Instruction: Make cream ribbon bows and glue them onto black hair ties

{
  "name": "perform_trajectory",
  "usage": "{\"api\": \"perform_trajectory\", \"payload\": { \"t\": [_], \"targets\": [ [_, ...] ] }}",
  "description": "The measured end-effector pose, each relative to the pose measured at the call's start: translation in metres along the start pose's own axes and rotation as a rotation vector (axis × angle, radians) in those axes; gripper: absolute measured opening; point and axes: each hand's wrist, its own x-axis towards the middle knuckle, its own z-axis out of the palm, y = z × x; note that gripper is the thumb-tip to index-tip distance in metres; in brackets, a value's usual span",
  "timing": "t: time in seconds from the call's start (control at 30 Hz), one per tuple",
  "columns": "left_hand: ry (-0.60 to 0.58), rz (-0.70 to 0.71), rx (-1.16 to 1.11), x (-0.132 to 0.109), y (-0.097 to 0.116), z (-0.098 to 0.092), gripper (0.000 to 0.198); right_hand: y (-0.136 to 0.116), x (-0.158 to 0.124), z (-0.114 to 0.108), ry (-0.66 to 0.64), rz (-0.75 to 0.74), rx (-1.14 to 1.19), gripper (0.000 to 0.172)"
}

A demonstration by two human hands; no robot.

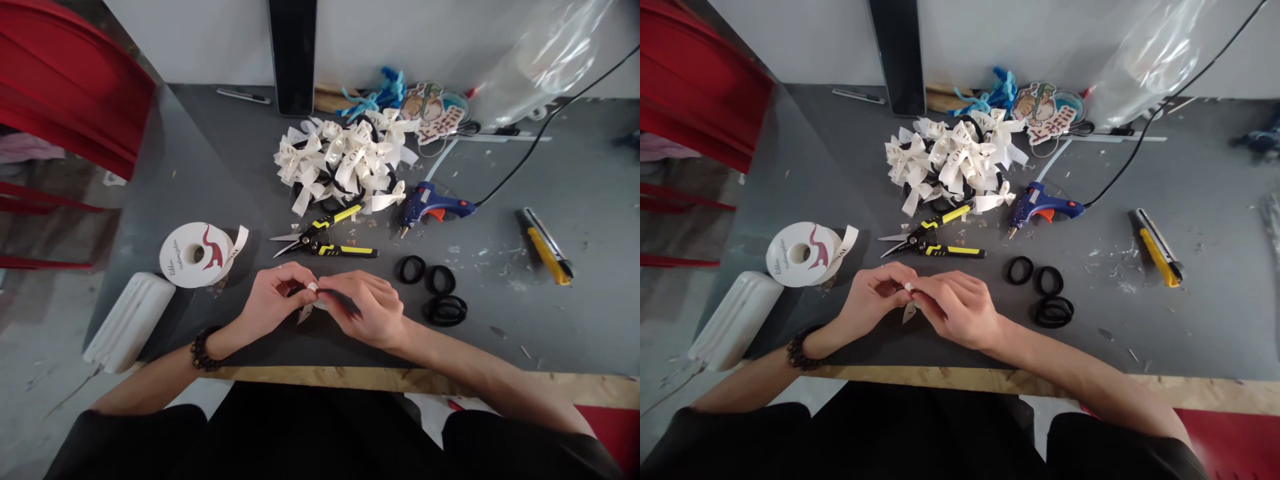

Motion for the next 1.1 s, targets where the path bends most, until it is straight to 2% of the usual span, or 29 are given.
{"api": "perform_trajectory", "payload": {
  "t": [0.1, 0.23, 0.4, 0.7, 0.83, 0.97, 1.1],
  "targets": [
    [0.002, -0.041, -0.039, 0.0003, 0.0026, -0.0015, 0.012, -0.0026, -0.0026, 0.0007, -0.037, 0.043, 0.052, 0.034],
    [-0.06, -0.128, -0.132, 0.001, -0.0013, -0.004, 0.014, -0.004, -0.0014, 0.0001, -0.013, 0.156, 0.099, 0.02],
    [-0.062, -0.136, -0.179, 0.0051, -0.0063, -0.008, 0.014, -0.0048, 0.0023, -0.0021, -0.069, 0.283, 0.22, 0.017],
    [-0.15, -0.165, -0.176, 0.0044, -0.0012, -0.0078, 0.022, 0.0008, -0.0001, -0.0015, -0.102, 0.263, 0.284, 0.019],
    [-0.135, -0.18, -0.253, 0.0053, -0.0013, -0.0075, 0.03, -0.0018, -0.0017, 0.0006, -0.042, 0.252, 0.204, 0.019],
    [-0.154, -0.236, -0.256, 0.004, -0.0032, -0.0074, 0.029, -0.004, -0.0017, 0.0012, -0.057, 0.246, 0.171, 0.017],
    [-0.124, -0.242, -0.217, 0.004, -0.0022, -0.0063, 0.028, -0.0039, -0.0016, 0.0019, -0.067, 0.247, 0.188, 0.017]
  ]
}}
